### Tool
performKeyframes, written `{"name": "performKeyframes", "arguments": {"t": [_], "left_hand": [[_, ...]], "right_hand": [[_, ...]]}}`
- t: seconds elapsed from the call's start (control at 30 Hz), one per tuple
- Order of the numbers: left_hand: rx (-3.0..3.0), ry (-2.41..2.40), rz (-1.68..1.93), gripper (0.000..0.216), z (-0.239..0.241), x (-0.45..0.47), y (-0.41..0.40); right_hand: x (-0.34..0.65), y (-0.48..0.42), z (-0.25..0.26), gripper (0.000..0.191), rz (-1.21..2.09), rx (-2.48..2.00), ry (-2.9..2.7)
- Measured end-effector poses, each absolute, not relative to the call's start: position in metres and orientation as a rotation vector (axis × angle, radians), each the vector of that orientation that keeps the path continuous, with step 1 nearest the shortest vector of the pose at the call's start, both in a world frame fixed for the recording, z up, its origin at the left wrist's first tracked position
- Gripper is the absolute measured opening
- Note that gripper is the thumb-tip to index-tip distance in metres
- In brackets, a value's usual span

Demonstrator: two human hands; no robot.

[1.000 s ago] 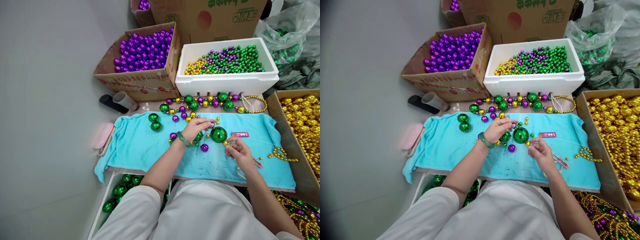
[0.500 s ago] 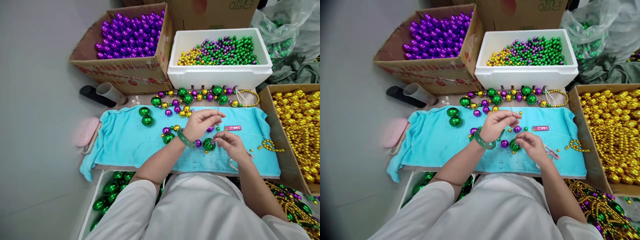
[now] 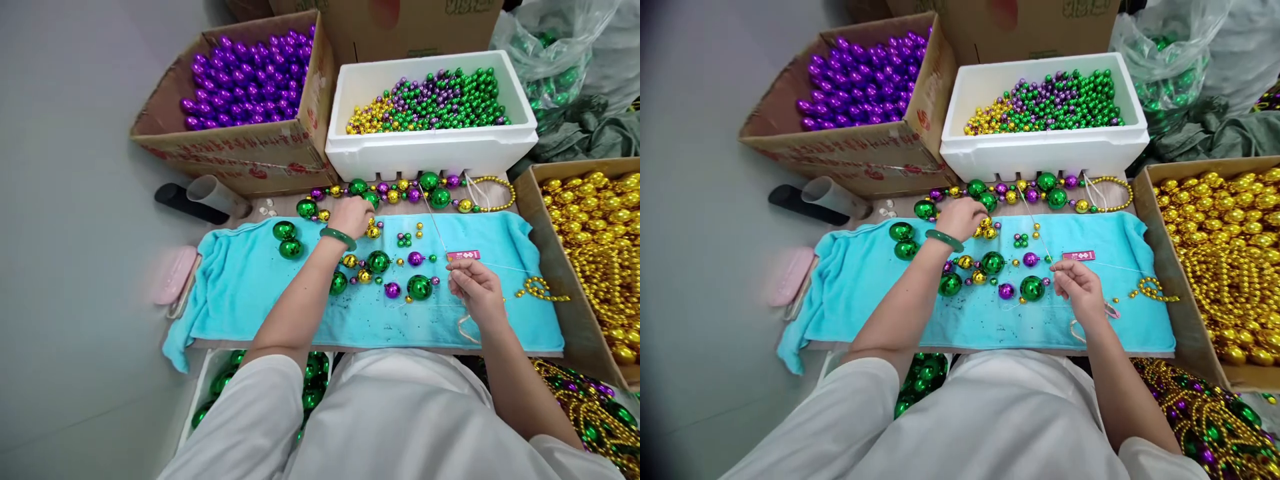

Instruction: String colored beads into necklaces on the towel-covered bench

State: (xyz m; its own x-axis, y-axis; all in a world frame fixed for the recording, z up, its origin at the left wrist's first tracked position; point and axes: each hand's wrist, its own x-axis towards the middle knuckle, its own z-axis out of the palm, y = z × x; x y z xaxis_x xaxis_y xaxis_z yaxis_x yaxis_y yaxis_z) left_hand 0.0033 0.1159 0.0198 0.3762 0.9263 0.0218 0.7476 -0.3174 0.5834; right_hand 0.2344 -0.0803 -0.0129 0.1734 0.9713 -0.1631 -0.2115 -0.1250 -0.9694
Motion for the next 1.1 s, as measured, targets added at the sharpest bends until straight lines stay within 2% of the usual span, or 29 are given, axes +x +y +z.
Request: {"name": "performKeyframes", "arguments": {"t": [0.1, 0.2, 0.27, 0.37, 0.47, 0.57, 0.67, 1.1], "left_hand": [[2.381, 1.332, 0.164, 0.016, 0.000, 0.001, 0.105], [2.418, 1.294, 0.043, 0.021, -0.015, 0.006, 0.092], [2.335, 1.308, 0.124, 0.022, -0.018, 0.008, 0.088], [2.095, 1.270, 0.434, 0.021, -0.011, 0.006, 0.088], [1.485, 1.136, 0.771, 0.024, 0.001, 0.004, 0.084], [0.784, 0.895, 0.852, 0.031, 0.010, 0.006, 0.075], [0.438, 0.779, 0.882, 0.030, 0.015, 0.010, 0.067], [0.273, 0.788, 1.015, 0.011, 0.024, 0.017, 0.061]], "right_hand": [[0.238, -0.081, -0.018, 0.022, 1.251, -1.262, -0.839], [0.238, -0.080, -0.018, 0.022, 1.242, -1.275, -0.845], [0.237, -0.079, -0.015, 0.021, 1.236, -1.295, -0.878], [0.234, -0.080, -0.009, 0.019, 1.220, -1.335, -0.921], [0.229, -0.083, -0.007, 0.016, 1.218, -1.373, -0.945], [0.223, -0.086, -0.009, 0.016, 1.235, -1.387, -0.966], [0.218, -0.088, -0.010, 0.016, 1.245, -1.408, -0.978], [0.214, -0.088, -0.009, 0.015, 1.217, -1.433, -0.974]]}}
